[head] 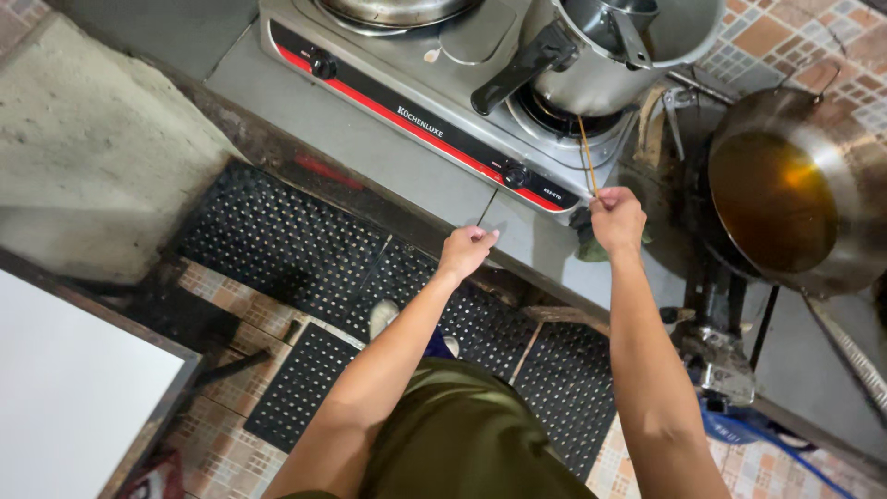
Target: The person refills a wok with oil by transferring liquid from a large pot using a handheld ladle, and then lights a gas burner on the stove using a wooden stick.
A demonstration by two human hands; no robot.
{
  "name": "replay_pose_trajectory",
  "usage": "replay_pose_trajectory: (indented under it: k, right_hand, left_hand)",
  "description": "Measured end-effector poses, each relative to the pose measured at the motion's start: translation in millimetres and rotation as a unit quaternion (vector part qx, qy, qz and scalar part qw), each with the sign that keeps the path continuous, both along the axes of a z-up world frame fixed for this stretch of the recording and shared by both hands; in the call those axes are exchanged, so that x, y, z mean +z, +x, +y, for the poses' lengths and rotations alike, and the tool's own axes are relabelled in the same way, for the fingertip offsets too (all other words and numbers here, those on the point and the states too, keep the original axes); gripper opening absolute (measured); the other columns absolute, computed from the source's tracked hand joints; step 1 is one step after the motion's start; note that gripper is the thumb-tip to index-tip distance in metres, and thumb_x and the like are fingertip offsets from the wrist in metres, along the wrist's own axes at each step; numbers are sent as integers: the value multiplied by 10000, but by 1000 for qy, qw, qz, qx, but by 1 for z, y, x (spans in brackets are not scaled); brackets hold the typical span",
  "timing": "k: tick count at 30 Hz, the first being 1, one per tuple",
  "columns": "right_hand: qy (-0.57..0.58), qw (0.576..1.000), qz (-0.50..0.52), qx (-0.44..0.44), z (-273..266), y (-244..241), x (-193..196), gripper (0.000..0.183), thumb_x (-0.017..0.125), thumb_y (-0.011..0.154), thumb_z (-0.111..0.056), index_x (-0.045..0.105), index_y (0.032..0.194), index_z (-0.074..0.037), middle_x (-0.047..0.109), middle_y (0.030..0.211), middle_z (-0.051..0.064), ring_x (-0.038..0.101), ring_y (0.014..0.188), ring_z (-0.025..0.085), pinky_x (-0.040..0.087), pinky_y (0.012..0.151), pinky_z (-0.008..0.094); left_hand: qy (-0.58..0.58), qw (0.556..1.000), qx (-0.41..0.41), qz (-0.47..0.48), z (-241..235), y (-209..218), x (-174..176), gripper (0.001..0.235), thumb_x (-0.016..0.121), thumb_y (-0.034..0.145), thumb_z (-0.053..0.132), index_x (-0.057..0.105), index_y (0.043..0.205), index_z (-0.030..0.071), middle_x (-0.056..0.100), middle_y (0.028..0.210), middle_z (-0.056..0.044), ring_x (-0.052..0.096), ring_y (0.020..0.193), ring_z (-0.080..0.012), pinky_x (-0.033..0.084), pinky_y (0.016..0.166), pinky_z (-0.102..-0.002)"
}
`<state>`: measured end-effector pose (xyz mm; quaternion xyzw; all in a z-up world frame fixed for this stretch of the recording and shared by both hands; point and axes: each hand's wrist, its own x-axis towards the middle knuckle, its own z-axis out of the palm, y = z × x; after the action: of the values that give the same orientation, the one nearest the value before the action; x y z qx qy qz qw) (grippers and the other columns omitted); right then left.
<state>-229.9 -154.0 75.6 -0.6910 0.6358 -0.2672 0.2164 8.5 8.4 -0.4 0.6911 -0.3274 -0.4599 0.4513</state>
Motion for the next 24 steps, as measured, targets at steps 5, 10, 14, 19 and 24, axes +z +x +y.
replay_pose_trajectory:
  k: [5, 10, 14, 19, 24]
  right_hand:
    - [0, 999, -26, -25, 2, 9, 5, 192, 764, 902, -185, 725, 1029, -46, 771, 966, 118, 744, 901, 241, 561, 850, 355]
    - [8, 998, -34, -51, 4, 12, 4, 181, 753, 919, -182, 724, 1046, -55, 767, 965, 116, 739, 898, 231, 561, 850, 353]
    - [-1, 997, -37, -61, 5, 15, 3, 178, 765, 897, -161, 726, 1032, -51, 761, 954, 110, 732, 888, 228, 558, 842, 358]
    - [0, 995, -51, -86, 3, 23, 0, 176, 771, 893, -159, 720, 1013, -40, 752, 931, 114, 726, 865, 237, 560, 834, 365]
    - [-2, 994, -55, -89, 2, 27, -5, 186, 769, 880, -142, 715, 1026, -41, 758, 927, 115, 736, 868, 240, 564, 842, 364]
  left_hand:
    - [14, 999, -26, -33, -2, 25, 3, 430, 726, 888, 433, 777, 1008, 24, 777, 804, -95, 731, 742, -166, 559, 722, -310]
    - [4, 998, -39, -49, 3, 49, 3, 409, 726, 888, 410, 765, 1003, 20, 773, 805, -73, 738, 716, -136, 565, 686, -300]
    - [17, 997, -58, -49, 3, 65, 6, 394, 717, 904, 398, 768, 979, 14, 757, 764, -64, 695, 676, -120, 553, 655, -296]
    - [31, 996, -81, -25, 11, 92, 11, 373, 718, 922, 375, 759, 979, 9, 732, 753, -45, 645, 653, -111, 524, 625, -291]
    - [53, 996, -73, -12, 22, 123, 9, 348, 724, 912, 367, 755, 982, 27, 731, 758, -34, 643, 648, -104, 526, 618, -280]
